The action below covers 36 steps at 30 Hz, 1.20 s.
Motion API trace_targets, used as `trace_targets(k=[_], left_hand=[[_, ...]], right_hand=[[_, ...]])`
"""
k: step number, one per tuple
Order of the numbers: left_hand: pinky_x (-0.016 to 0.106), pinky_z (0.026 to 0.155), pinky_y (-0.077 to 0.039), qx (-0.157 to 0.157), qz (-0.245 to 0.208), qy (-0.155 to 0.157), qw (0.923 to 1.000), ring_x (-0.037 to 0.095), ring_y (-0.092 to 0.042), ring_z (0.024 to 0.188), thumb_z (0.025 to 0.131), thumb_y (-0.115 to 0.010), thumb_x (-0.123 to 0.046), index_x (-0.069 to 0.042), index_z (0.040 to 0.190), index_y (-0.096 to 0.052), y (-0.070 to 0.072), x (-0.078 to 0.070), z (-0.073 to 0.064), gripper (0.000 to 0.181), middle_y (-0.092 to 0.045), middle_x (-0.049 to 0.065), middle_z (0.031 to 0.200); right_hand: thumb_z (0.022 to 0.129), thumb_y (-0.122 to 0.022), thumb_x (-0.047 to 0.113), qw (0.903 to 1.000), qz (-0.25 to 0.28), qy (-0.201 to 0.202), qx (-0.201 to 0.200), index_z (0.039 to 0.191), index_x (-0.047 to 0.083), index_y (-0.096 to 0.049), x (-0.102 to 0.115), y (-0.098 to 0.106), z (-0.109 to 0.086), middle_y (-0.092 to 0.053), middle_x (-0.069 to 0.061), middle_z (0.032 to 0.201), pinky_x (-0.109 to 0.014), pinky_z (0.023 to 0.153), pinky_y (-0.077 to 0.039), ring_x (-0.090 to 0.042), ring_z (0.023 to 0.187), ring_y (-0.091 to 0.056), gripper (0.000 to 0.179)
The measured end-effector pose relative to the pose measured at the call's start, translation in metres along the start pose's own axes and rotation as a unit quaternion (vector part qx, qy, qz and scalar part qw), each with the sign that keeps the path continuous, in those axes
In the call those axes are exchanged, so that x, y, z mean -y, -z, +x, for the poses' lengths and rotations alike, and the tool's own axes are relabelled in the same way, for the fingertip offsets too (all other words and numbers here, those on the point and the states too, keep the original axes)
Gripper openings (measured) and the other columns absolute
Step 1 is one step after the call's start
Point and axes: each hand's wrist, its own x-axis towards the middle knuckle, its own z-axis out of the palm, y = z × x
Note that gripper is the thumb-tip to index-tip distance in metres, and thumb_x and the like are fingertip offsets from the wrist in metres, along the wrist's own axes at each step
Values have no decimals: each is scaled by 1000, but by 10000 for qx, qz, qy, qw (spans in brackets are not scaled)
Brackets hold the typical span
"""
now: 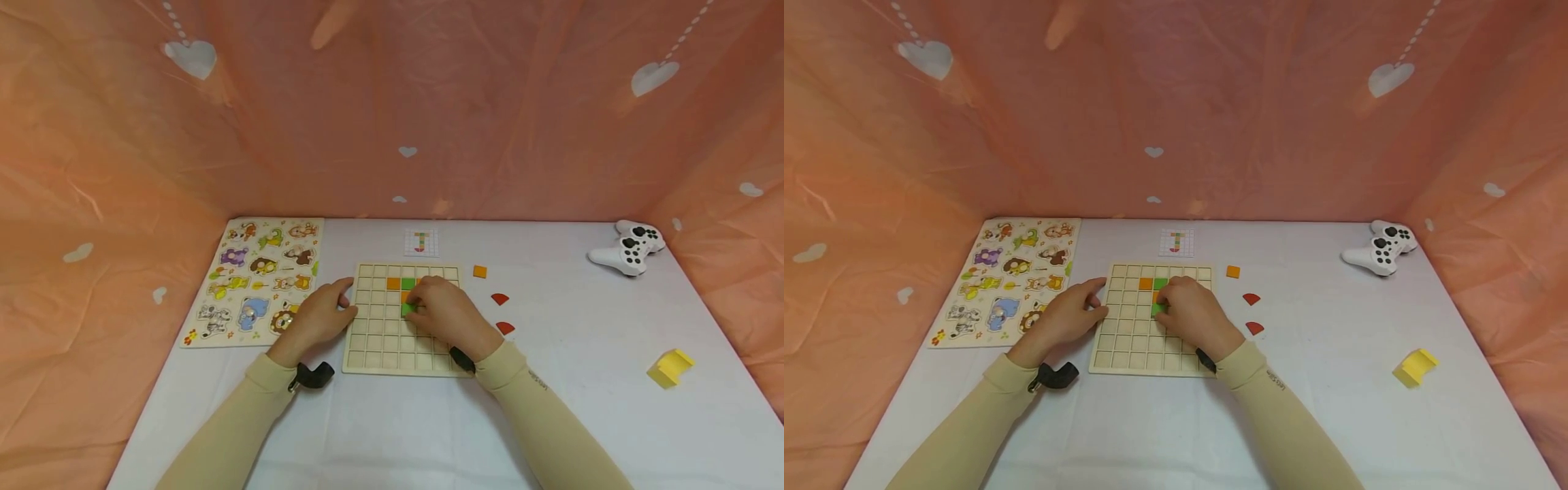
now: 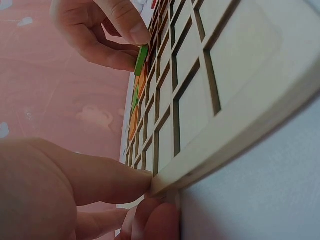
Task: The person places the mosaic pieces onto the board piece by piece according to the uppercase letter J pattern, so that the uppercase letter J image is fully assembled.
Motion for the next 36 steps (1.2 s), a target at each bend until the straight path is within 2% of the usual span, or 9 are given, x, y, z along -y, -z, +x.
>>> trace_targets(k=[7,25,36], left_hand=[[34,80,-46,13,46,-6,10000,22,-59,91,101,-69,-21,-2,161,-47,-1,2,3,66,-68,10,109],[32,77,-44,-20,13,-75,10000,21,-59,88,101,-69,-21,-2,161,-48,-1,2,2,66,-68,10,107],[33,78,-45,-15,43,-78,10000,21,-60,89,101,-68,-21,-1,161,-48,0,2,2,66,-69,10,108]], right_hand=[[93,-82,18,9999,40,-110,58,106,11,-83,0,0,-1,-72,1,101,-39,89,-58,-19,98,-64,15],[93,-79,17,9999,-45,-38,109,108,10,-83,2,1,-2,-72,1,103,-39,91,-58,-20,102,-65,17],[93,-79,16,9998,-52,-43,160,106,11,-84,2,0,-1,-71,1,101,-37,88,-57,-20,98,-63,15]])
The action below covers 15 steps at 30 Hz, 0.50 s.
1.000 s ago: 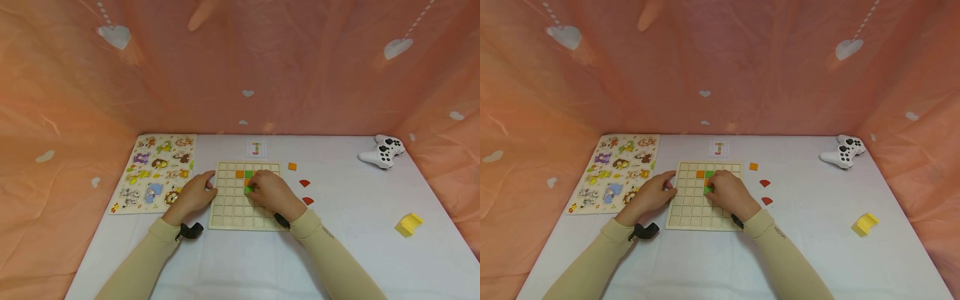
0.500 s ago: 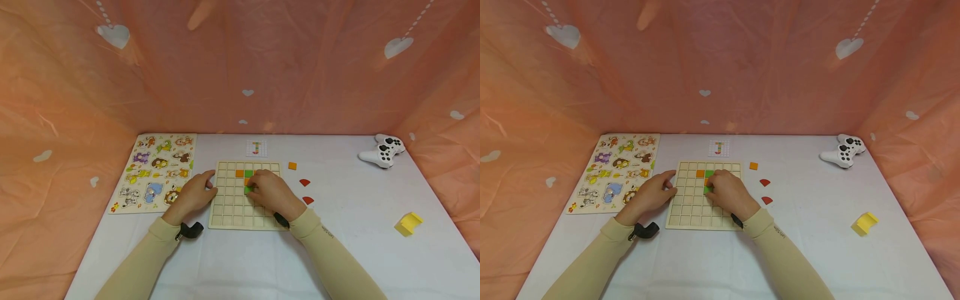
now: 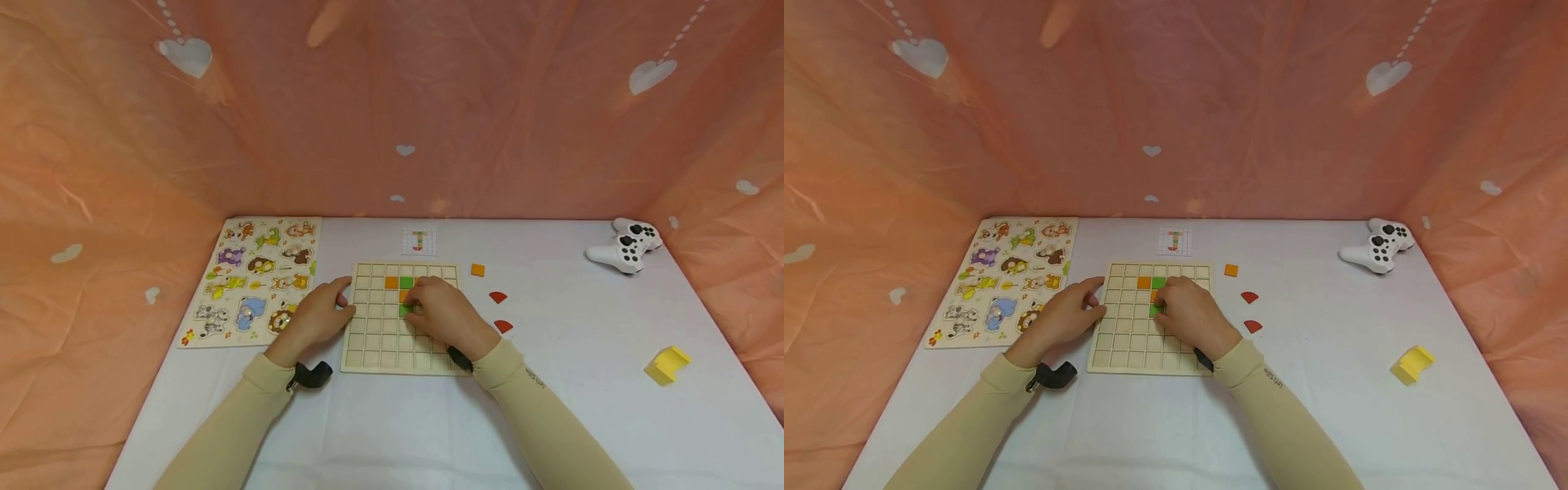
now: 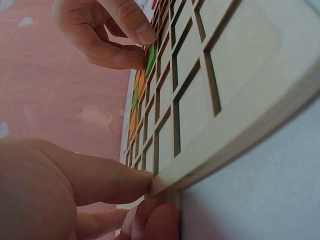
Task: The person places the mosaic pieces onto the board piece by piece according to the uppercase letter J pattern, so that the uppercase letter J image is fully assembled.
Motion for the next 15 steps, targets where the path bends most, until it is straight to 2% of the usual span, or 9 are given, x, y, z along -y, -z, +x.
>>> trace_targets(k=[7,15], left_hand=[[32,75,-44,-23,31,21,10000,21,-59,87,101,-68,-21,-2,161,-48,1,-1,1,65,-68,10,107],[33,77,-45,-13,19,-27,10000,21,-59,88,100,-68,-21,-1,160,-49,0,1,0,66,-69,9,107]], right_hand=[[93,-79,17,9999,150,45,-31,105,11,-85,-2,4,1,-73,1,103,-38,89,-57,-20,99,-65,15],[97,-76,21,9986,336,-398,-123,114,8,-83,-23,17,-5,-76,-3,113,-43,97,-58,-23,108,-69,22]])
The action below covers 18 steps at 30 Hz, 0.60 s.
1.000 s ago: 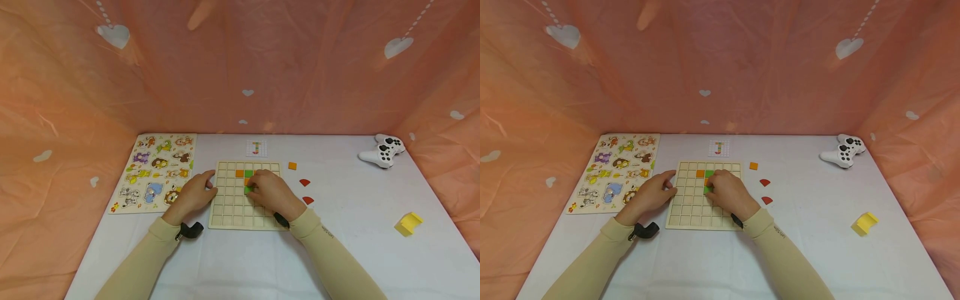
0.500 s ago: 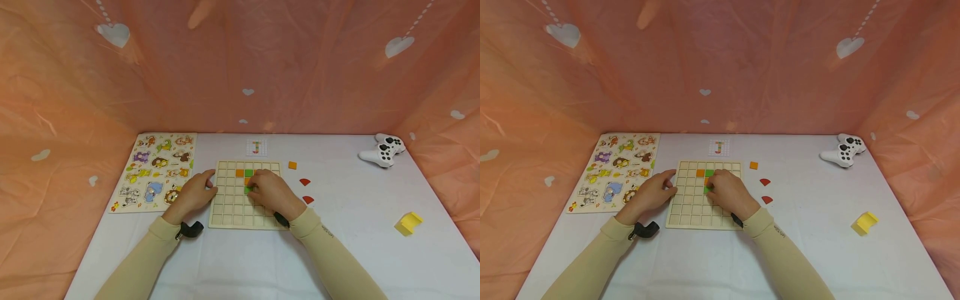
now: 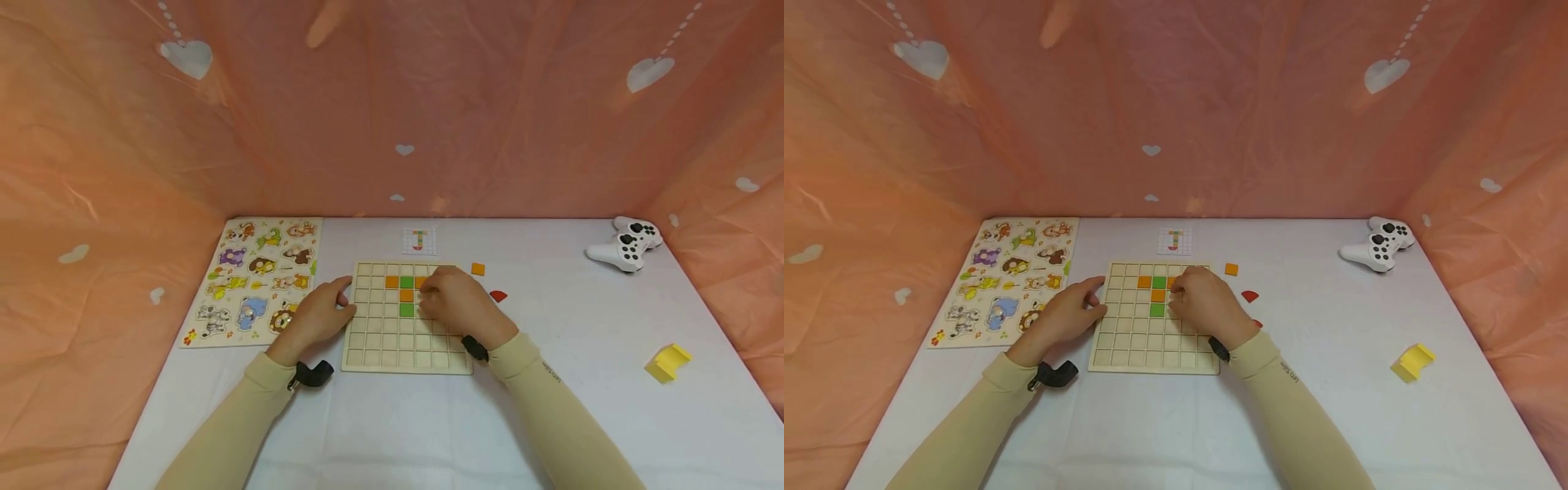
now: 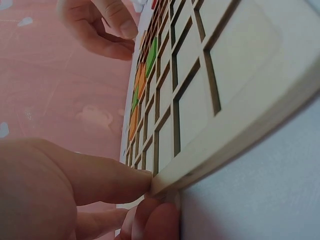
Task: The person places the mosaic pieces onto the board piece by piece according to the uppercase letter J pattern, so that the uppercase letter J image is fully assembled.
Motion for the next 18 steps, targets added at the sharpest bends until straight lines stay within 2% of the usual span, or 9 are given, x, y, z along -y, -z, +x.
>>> trace_targets(k=[5,9,12,18], left_hand=[[33,78,-46,-2,-6,-34,10000,21,-60,89,100,-69,-21,-1,160,-49,-1,-1,0,66,-69,9,106],[34,79,-46,23,-19,-24,10000,22,-60,90,100,-69,-21,-1,160,-48,0,-2,0,66,-69,9,107],[33,79,-46,50,-38,34,10000,21,-60,90,101,-68,-21,-2,161,-48,0,-2,1,66,-69,9,108],[33,79,-45,46,14,57,10000,21,-59,90,101,-68,-21,-2,161,-47,0,1,1,66,-68,8,108]], right_hand=[[95,-77,20,9995,120,-266,-86,112,8,-83,-23,12,-5,-75,-4,111,-45,97,-58,-24,107,-69,22],[93,-78,18,9991,-65,-371,-205,112,5,-82,-42,25,-10,-76,-7,110,-48,100,-57,-27,106,-70,24],[95,-77,18,9983,-155,-499,-239,116,3,-81,-55,34,-13,-76,-11,114,-50,103,-56,-31,111,-71,27],[99,-73,19,9969,-16,-759,-208,123,4,-79,-75,44,-17,-74,-12,126,-53,107,-54,-34,120,-70,29]])
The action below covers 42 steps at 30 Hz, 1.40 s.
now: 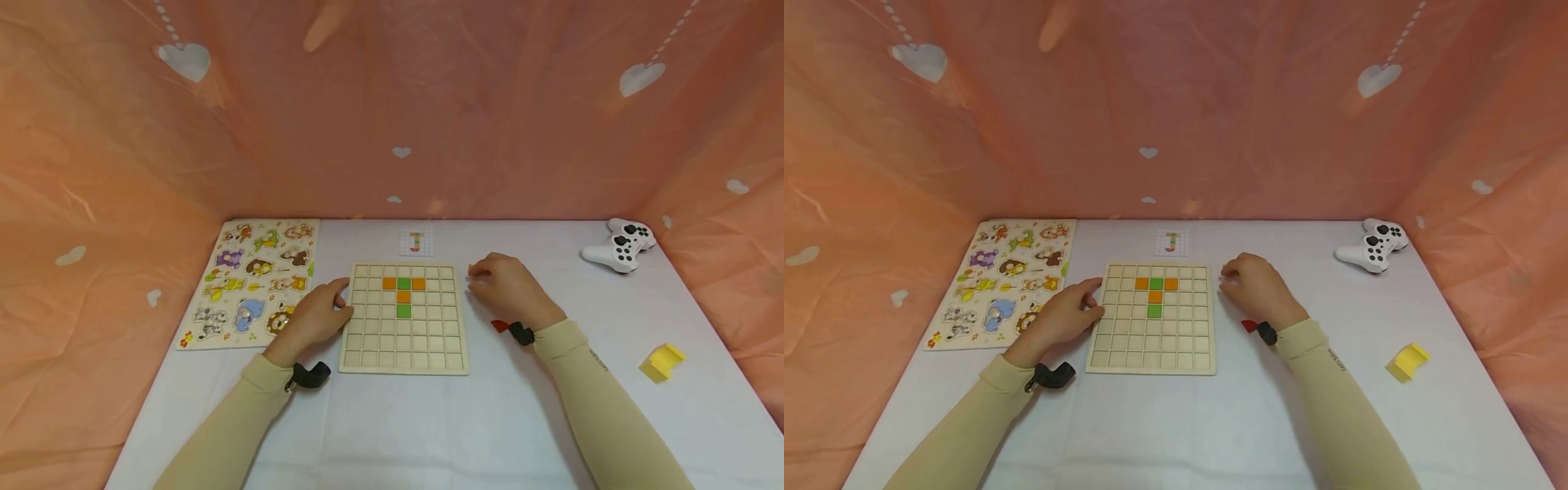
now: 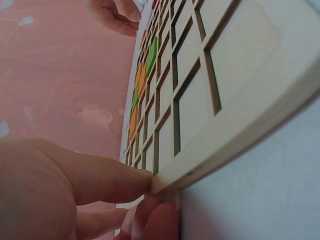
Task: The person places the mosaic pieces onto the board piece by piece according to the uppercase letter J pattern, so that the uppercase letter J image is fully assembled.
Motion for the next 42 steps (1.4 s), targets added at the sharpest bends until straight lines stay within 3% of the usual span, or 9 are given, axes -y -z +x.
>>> trace_targets(k=[8,22,42], left_hand=[[32,78,-45,-15,-32,3,10000,21,-59,89,101,-69,-21,-2,161,-48,0,0,-1,66,-67,8,107],[37,84,-48,4,14,0,10000,23,-60,93,101,-67,-21,-2,161,-48,-1,-3,-3,66,-68,9,108],[35,81,-46,-74,-6,-63,10000,21,-59,91,101,-68,-20,-2,161,-48,0,-1,-3,65,-69,9,108]], right_hand=[[98,-72,16,9991,189,-340,195,126,4,-78,-14,8,9,-72,-15,127,-49,102,-54,-31,108,-67,31],[102,-70,22,9978,218,-507,357,129,4,-75,-27,10,16,-72,-14,130,-53,107,-54,-34,119,-66,33],[100,-72,17,9981,109,-471,372,121,2,-79,-18,10,19,-73,-15,123,-49,99,-56,-32,107,-65,27]])
